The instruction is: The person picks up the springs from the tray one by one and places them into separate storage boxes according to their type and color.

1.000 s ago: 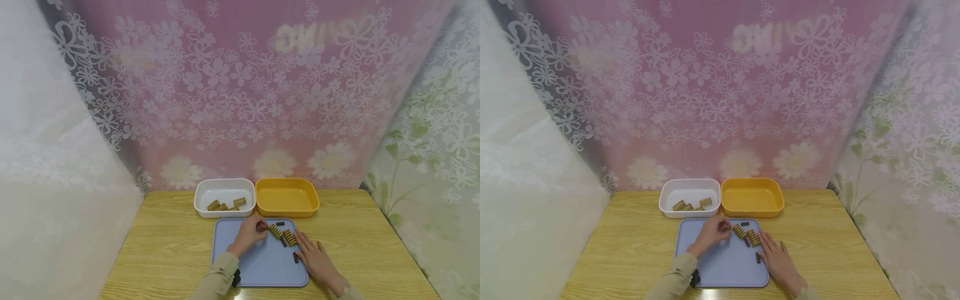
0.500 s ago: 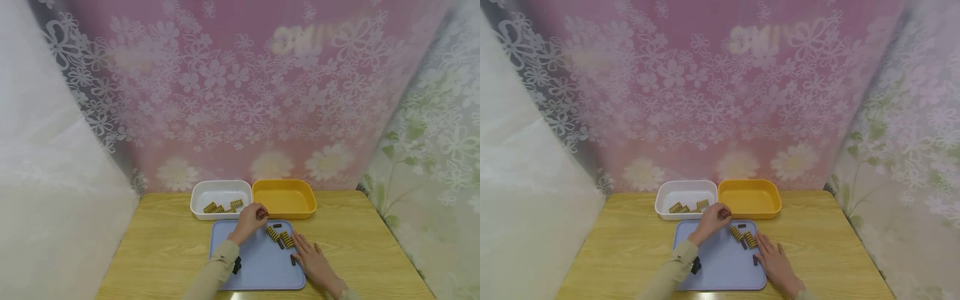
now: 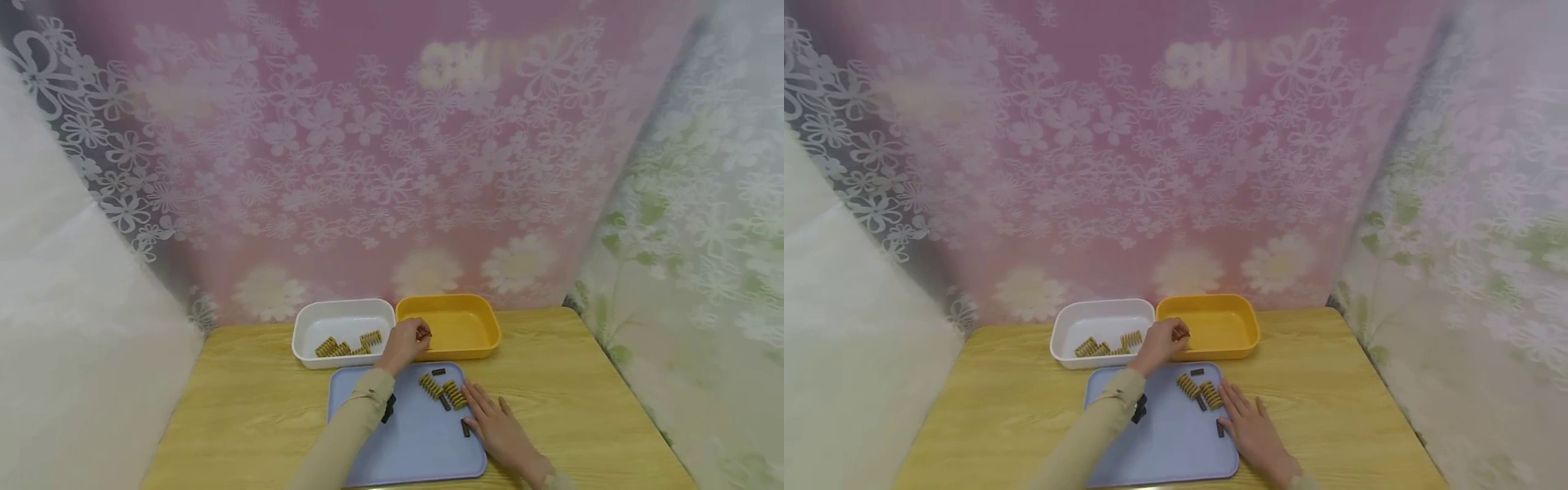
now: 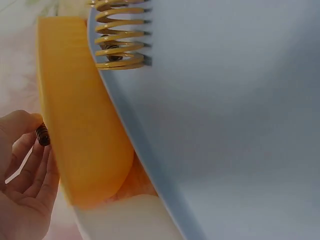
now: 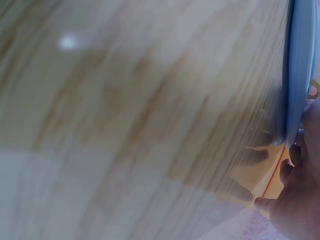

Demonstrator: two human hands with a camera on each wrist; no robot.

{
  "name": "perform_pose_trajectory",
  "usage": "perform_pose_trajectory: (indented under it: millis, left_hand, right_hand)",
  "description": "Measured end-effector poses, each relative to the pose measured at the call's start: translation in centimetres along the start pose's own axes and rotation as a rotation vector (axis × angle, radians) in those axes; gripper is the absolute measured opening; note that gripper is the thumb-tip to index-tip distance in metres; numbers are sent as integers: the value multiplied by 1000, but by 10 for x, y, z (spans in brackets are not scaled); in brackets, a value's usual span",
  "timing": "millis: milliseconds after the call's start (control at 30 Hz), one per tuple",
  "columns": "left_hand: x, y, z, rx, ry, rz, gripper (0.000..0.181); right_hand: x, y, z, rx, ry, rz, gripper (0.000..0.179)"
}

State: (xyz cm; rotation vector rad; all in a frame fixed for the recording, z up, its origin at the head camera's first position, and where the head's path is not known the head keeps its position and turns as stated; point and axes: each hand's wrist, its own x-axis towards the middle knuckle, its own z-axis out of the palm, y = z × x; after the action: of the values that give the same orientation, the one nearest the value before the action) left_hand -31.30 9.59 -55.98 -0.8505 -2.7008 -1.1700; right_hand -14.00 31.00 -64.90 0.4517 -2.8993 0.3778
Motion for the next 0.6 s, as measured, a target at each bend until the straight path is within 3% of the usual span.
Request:
perform_pose_trajectory:
  millis: [133,333,600]
  left_hand:
    - [9,-4,9,55,-50,-5,6]
    - [21,-11,18,174,-133,-20,5]
    - [30,-13,26,309,-163,-5,16]
  right_hand:
    - [-1,-1,0,-14,49,-27,58]
    - [-2,-1,-4,8,59,-38,58]
    - [-2,-3,-8,-15,23,-29,57]
